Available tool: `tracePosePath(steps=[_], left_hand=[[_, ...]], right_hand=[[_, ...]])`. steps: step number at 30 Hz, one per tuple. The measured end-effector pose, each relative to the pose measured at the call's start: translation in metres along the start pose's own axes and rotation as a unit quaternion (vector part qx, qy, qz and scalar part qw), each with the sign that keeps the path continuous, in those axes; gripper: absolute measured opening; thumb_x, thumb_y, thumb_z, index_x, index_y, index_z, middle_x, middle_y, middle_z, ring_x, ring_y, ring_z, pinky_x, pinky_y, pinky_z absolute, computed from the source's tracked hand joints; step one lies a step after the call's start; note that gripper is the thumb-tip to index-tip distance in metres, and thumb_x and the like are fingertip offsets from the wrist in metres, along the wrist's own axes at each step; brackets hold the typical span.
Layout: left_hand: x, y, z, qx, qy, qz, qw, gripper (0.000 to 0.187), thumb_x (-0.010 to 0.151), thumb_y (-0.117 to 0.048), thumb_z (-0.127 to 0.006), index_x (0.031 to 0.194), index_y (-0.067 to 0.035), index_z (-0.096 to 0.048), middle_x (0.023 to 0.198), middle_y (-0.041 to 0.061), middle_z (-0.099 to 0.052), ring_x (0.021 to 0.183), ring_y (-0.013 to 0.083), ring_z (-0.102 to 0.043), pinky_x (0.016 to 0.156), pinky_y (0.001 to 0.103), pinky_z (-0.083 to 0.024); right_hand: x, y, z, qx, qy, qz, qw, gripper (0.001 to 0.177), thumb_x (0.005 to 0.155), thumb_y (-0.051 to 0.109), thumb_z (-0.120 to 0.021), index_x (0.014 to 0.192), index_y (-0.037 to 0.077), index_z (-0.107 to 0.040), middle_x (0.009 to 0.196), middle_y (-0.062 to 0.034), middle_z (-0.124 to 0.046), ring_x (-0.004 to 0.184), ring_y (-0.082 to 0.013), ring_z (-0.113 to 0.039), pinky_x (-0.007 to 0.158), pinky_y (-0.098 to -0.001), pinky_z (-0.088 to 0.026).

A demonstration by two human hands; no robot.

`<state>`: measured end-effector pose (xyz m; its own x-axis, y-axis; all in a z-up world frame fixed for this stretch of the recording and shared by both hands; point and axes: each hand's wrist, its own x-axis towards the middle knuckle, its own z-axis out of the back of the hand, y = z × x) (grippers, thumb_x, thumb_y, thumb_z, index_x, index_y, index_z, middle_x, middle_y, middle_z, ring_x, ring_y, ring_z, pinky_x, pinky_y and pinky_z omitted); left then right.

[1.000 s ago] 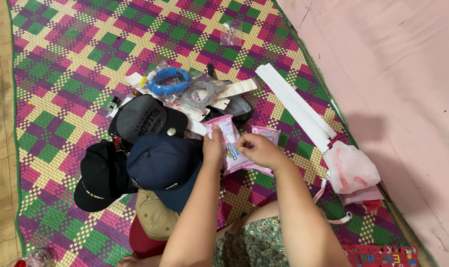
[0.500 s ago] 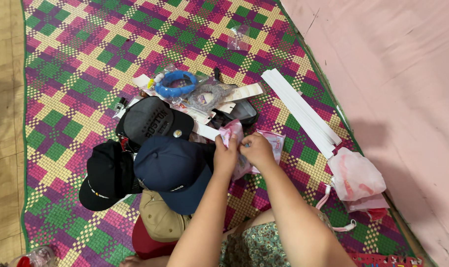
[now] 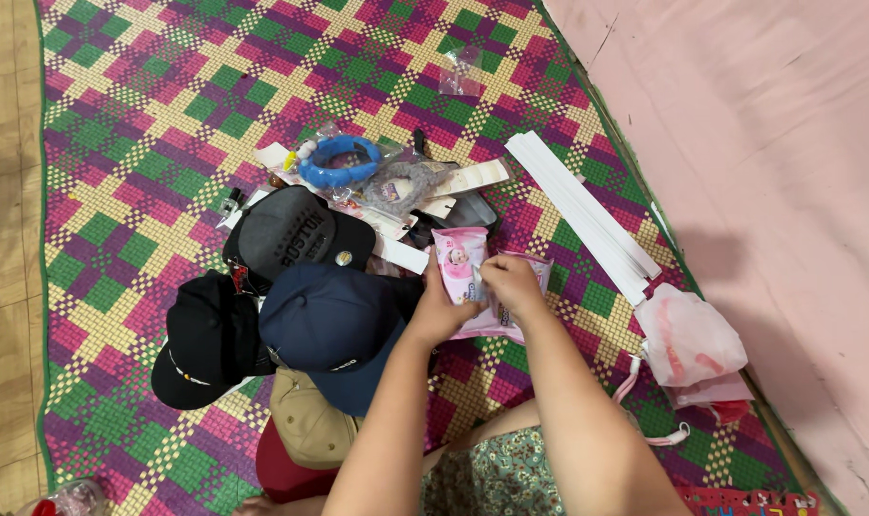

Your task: The person sits on a mat and cleans a dark blue baseball cap using a white wipe. They wipe the brim, the front panel, and the inside of the cap. After cleaning, they place the cap into a white plastic basket.

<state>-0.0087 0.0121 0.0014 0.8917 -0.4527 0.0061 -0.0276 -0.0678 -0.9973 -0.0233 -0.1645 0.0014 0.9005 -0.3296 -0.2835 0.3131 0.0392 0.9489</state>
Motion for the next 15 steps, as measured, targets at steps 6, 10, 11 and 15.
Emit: tracePosePath(steps=[6, 10, 11, 15], left_hand=[[-0.002, -0.008, -0.011, 0.125, -0.090, 0.035, 0.987, 0.125, 0.067, -0.005, -0.085, 0.159, 0.000, -0.002, 0.143, 0.026, -0.051, 0.127, 0.0337, -0.059, 0.101, 0.037, -0.050], [-0.003, -0.018, -0.013, 0.244, -0.067, 0.139, 0.958, 0.124, 0.068, -0.009, -0.080, 0.163, -0.002, 0.000, 0.125, 0.028, -0.065, 0.111, 0.0392, -0.068, 0.091, 0.040, -0.055], [-0.006, -0.018, -0.012, 0.249, -0.058, 0.166, 0.953, 0.122, 0.069, -0.010, -0.078, 0.163, -0.002, -0.001, 0.122, 0.028, -0.067, 0.109, 0.0394, -0.070, 0.090, 0.040, -0.056], [-0.013, -0.005, -0.013, 0.286, -0.055, 0.202, 0.935, 0.116, 0.069, -0.016, -0.080, 0.162, -0.006, -0.012, 0.123, 0.027, -0.068, 0.109, 0.0401, -0.070, 0.091, 0.043, -0.056]], right_hand=[[-0.003, -0.007, 0.001, -0.026, -0.020, 0.046, 0.998, 0.012, 0.084, 0.011, -0.070, 0.088, 0.000, -0.074, 0.074, -0.0002, -0.068, 0.065, -0.0092, -0.058, 0.058, -0.0269, -0.047], [0.005, 0.000, 0.007, 0.272, -0.080, 0.046, 0.958, 0.013, 0.092, 0.009, -0.064, 0.100, 0.003, -0.072, 0.087, -0.0030, -0.066, 0.076, -0.0147, -0.059, 0.069, -0.0322, -0.047], [0.001, 0.009, 0.014, 0.313, -0.083, 0.063, 0.944, 0.013, 0.093, 0.010, -0.060, 0.101, 0.003, -0.069, 0.091, -0.0039, -0.067, 0.082, -0.0166, -0.061, 0.075, -0.0346, -0.049], [-0.028, 0.065, 0.023, 0.494, -0.072, 0.053, 0.865, 0.011, 0.090, 0.010, -0.049, 0.089, 0.007, -0.060, 0.102, -0.0091, -0.066, 0.101, -0.0299, -0.072, 0.094, -0.0471, -0.056]])
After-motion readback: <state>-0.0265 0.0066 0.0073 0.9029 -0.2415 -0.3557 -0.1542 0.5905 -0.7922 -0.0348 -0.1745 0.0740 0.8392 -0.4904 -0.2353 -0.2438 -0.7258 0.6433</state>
